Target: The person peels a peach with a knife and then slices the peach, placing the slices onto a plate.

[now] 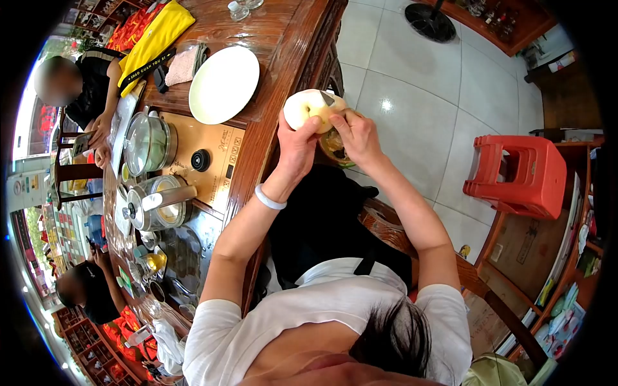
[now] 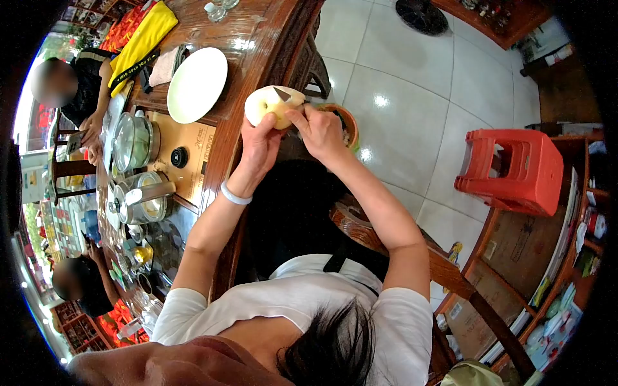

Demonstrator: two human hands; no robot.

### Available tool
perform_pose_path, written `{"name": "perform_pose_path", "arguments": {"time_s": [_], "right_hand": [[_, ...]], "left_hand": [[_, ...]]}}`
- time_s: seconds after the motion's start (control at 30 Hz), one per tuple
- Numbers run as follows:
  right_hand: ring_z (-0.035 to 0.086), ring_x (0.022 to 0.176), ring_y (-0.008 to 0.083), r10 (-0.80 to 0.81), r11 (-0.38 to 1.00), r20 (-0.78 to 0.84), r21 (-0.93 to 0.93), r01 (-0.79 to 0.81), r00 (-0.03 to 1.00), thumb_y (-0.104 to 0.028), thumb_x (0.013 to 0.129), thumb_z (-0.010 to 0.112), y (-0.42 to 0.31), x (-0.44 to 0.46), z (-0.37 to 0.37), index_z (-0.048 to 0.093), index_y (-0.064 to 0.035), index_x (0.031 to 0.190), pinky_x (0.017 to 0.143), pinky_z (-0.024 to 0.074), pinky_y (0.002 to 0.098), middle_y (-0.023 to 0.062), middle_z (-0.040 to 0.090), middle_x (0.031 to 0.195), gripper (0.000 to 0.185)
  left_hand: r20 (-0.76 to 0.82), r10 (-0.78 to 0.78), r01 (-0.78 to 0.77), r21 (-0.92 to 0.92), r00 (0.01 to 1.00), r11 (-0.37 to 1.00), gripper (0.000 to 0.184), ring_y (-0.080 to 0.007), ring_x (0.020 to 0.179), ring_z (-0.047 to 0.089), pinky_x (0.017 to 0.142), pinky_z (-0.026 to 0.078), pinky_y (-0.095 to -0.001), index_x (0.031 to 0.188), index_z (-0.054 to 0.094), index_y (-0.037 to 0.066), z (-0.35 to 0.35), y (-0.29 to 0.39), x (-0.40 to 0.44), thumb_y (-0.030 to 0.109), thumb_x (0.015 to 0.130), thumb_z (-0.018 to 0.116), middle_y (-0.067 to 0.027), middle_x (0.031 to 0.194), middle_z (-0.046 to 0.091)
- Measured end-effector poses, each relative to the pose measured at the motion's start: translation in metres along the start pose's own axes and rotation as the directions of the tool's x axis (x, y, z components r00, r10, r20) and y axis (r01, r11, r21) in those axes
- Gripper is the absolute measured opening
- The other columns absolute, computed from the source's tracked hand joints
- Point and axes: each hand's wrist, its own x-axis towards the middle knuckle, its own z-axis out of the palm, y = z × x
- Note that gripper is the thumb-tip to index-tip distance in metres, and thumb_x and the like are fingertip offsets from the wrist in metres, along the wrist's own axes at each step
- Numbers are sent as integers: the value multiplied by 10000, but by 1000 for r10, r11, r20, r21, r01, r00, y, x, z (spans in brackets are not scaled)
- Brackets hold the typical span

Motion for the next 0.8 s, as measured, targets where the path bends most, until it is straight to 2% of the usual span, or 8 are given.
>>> {"name": "perform_pose_path", "arguments": {"time_s": [0.03, 0.17, 0.33, 0.53, 0.67, 0.73, 0.77, 0.8], "right_hand": [[584, 528, 343, 0, 1000, 0, 1, 0, 1000, -540, 860, 444, -4, 1, -2, 580, 24, 730, 496, 453, 400, 186, 543, 541, 595], [589, 538, 347, -9, 999, -21, -32, 8, 1000, -548, 864, 425, -5, 1, 0, 598, 31, 773, 504, 462, 401, 180, 545, 540, 611], [593, 545, 345, -52, 999, -69, -1, 52, 996, -517, 873, 439, -4, 0, 0, 606, 33, 798, 495, 461, 404, 189, 552, 551, 580], [573, 499, 351, -127, 991, -78, 30, 130, 989, -410, 910, 438, -3, -3, 4, 606, 33, 692, 452, 437, 409, 203, 530, 519, 521], [555, 472, 358, -137, 989, -112, -74, 129, 984, -389, 916, 438, -3, -2, 6, 595, 33, 636, 443, 427, 410, 203, 515, 500, 530], [551, 469, 359, -122, 989, -95, -92, 113, 988, -386, 916, 444, 0, -2, 9, 590, 32, 629, 442, 422, 409, 206, 513, 502, 528], [535, 440, 333, -97, 994, -108, 36, 101, 989, -396, 918, 439, 1, -3, 11, 570, 32, 611, 430, 408, 396, 190, 500, 482, 542], [519, 410, 307, -71, 982, -118, 165, 90, 991, -405, 920, 434, 1, -3, 13, 550, 33, 594, 419, 394, 383, 173, 486, 461, 558]], "left_hand": [[-40, -4, 4, 4, 999, 1000, 555, -196, 1028, 507, 867, 455, -327, 1197, 348, 70, 1, 2, 0, 65, 754, 682, -78, 1119, 481], [-47, 27, -27, -4, 999, 1000, 636, -185, 1015, 503, 872, 451, -314, 1195, 314, 55, 1, -2, -1, 50, 710, 724, -79, 1102, 468], [-82, 130, -124, 84, 988, 989, 717, -178, 1010, 499, 874, 448, -314, 1177, 290, 24, 6, -1, -2, 44, 649, 775, -96, 1095, 467], [-96, 146, -135, 113, 985, 984, 719, -175, 994, 501, 865, 451, -305, 1151, 296, 23, 5, -4, -2, 49, 631, 791, -104, 1092, 464], [-104, 163, -147, 147, 981, 978, 724, -170, 992, 497, 858, 453, -304, 1144, 296, 23, 3, -4, 1, 61, 624, 799, -105, 1090, 459], [-152, 210, -167, 253, 966, 953, 732, -167, 991, 494, 855, 453, -300, 1145, 299, 21, 0, -6, 2, 73, 620, 806, -105, 1087, 454], [-152, 214, -172, 253, 965, 952, 732, -167, 991, 494, 855, 453, -300, 1145, 299, 21, -1, -7, 4, 73, 620, 806, -105, 1087, 454], [-136, 283, -221, 352, 949, 910, 714, -176, 986, 509, 849, 462, -303, 1165, 301, 21, -2, -7, 4, 51, 640, 783, -108, 1082, 468]]}}
